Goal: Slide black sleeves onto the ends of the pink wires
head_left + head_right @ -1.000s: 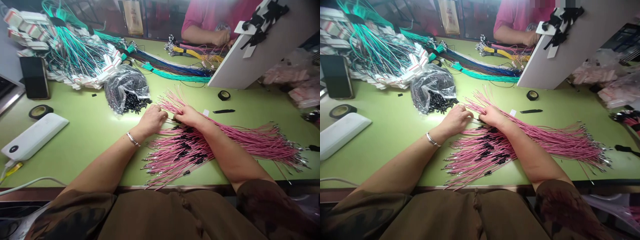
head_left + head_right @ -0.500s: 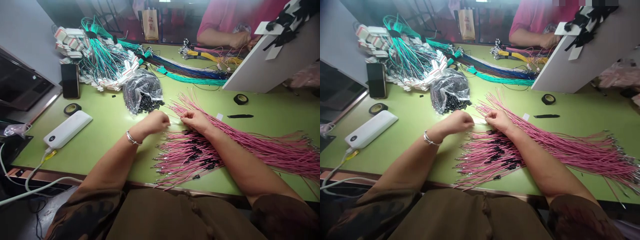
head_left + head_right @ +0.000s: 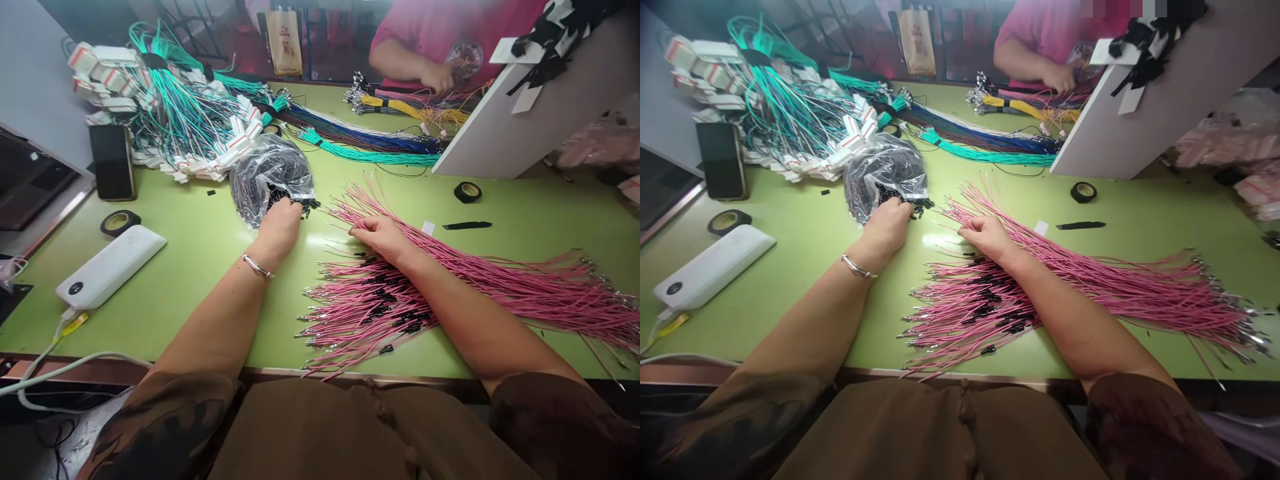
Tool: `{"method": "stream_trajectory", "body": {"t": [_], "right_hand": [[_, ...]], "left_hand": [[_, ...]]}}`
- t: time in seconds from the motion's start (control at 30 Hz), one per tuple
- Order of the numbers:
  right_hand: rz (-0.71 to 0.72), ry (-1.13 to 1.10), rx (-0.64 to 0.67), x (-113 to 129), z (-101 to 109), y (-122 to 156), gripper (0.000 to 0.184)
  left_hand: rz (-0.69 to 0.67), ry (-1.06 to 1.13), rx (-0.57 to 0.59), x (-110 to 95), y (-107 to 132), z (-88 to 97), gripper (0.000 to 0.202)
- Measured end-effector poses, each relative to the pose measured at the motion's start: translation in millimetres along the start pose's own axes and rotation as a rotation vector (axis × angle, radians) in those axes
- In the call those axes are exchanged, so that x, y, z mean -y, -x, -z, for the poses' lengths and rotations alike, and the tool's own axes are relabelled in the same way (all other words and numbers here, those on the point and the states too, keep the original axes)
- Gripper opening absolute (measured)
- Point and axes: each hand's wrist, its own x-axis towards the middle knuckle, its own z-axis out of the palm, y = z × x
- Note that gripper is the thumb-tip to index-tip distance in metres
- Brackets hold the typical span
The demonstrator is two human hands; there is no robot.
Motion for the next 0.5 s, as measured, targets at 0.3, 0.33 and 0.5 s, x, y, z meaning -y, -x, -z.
{"method": "stream_trajectory", "body": {"t": [0.3,0.33,0.5], "right_hand": [[0.014,-0.038,-0.009,-0.6,-1.4,-0.8,0.023],[0.016,-0.037,-0.009,-0.1,-1.4,-0.5,0.022],[0.021,-0.068,-0.020,3.5,-0.7,3.2,0.024]], "left_hand": [[-0.089,0.148,-0.142,17.7,-0.2,-9.3,0.018],[-0.099,0.212,-0.214,18.4,-0.6,-8.3,0.015],[-0.025,0.818,-0.316,4.1,2.3,1.7,0.007]]}}
